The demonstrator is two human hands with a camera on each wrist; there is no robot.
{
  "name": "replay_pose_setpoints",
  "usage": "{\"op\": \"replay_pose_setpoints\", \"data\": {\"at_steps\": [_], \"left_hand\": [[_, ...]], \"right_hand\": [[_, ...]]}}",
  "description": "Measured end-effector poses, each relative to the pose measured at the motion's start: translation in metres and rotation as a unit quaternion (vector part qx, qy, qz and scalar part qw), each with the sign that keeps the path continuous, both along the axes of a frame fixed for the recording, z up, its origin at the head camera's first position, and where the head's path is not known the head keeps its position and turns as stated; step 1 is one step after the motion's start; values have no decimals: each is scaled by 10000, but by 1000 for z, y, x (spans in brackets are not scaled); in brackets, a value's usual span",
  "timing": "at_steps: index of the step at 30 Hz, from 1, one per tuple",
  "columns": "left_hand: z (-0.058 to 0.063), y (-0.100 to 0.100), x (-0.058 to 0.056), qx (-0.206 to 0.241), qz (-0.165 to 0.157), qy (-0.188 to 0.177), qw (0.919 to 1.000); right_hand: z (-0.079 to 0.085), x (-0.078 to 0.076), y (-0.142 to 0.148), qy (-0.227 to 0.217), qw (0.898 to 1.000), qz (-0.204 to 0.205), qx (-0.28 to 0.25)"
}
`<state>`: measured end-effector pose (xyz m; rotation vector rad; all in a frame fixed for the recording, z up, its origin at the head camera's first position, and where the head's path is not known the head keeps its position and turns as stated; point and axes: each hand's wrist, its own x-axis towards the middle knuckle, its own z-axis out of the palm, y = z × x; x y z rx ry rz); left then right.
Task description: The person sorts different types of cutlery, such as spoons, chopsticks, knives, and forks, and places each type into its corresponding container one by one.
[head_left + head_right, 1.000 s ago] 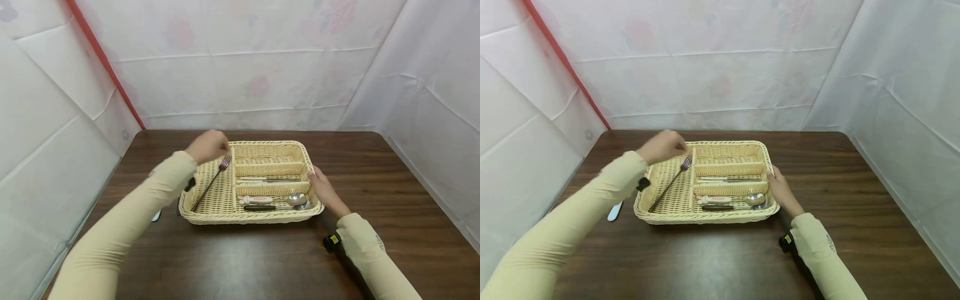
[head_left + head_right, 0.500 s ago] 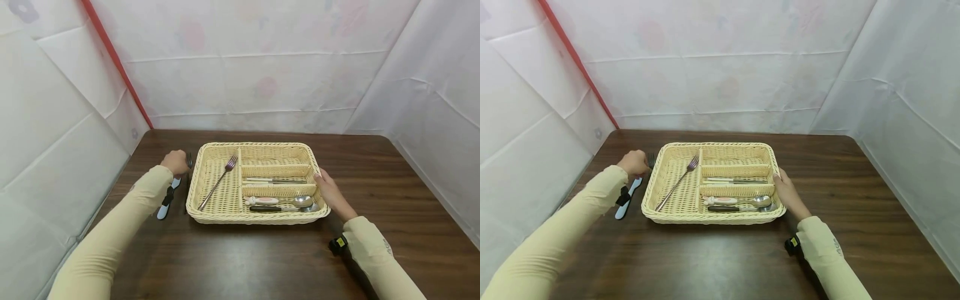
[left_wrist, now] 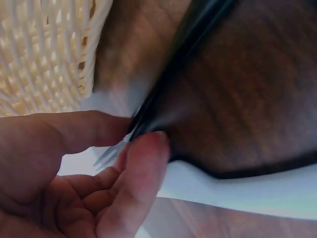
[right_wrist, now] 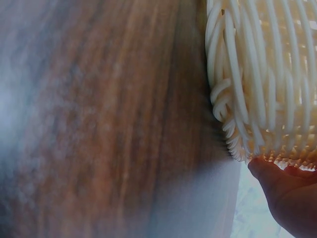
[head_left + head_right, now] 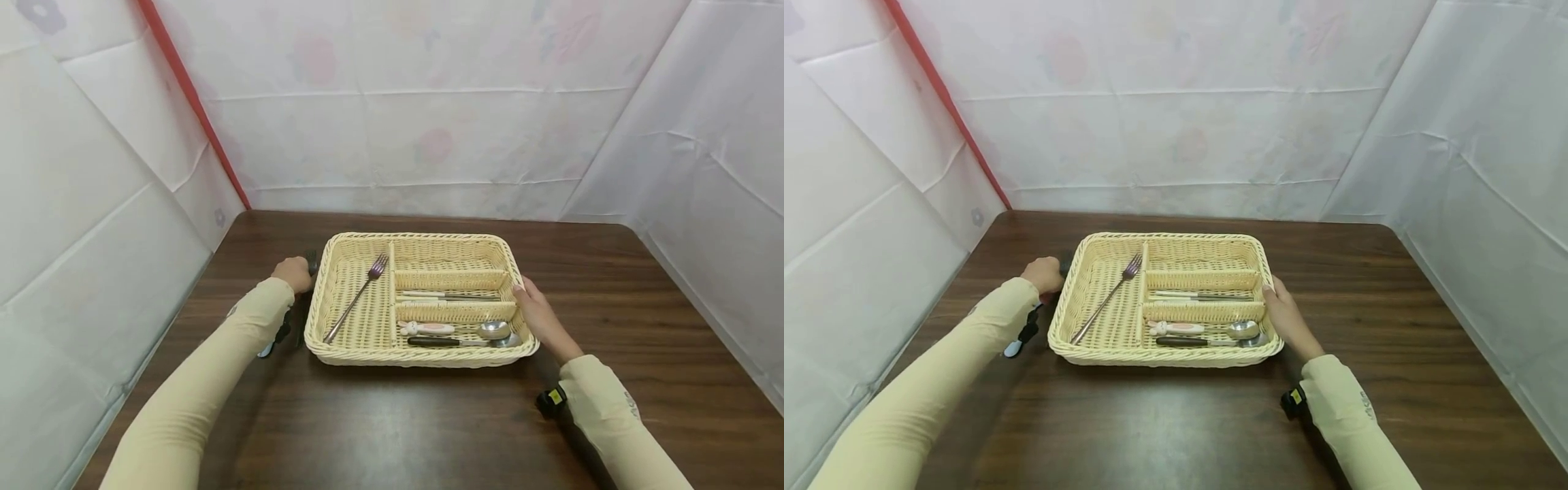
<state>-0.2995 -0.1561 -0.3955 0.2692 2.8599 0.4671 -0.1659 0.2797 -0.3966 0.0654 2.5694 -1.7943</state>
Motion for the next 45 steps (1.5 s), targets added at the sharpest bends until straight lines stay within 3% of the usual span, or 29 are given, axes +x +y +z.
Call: {"op": "replay_pose_setpoints", "data": {"at_steps": [12, 25, 33, 45], "left_hand": [[0, -3, 0, 505, 213, -650, 9964], [3, -13, 6, 908, 208, -712, 9931], [28, -16, 10, 932, 171, -646, 9934], [84, -8, 22, 911, -92, -203, 9956]], "right_hand": [[2, 0, 2, -87, 9999, 32, 74], [-3, -1, 2, -71, 9999, -34, -93], [1, -1, 4, -102, 9999, 1, -47], [2, -2, 4, -92, 9997, 35, 241]]}}
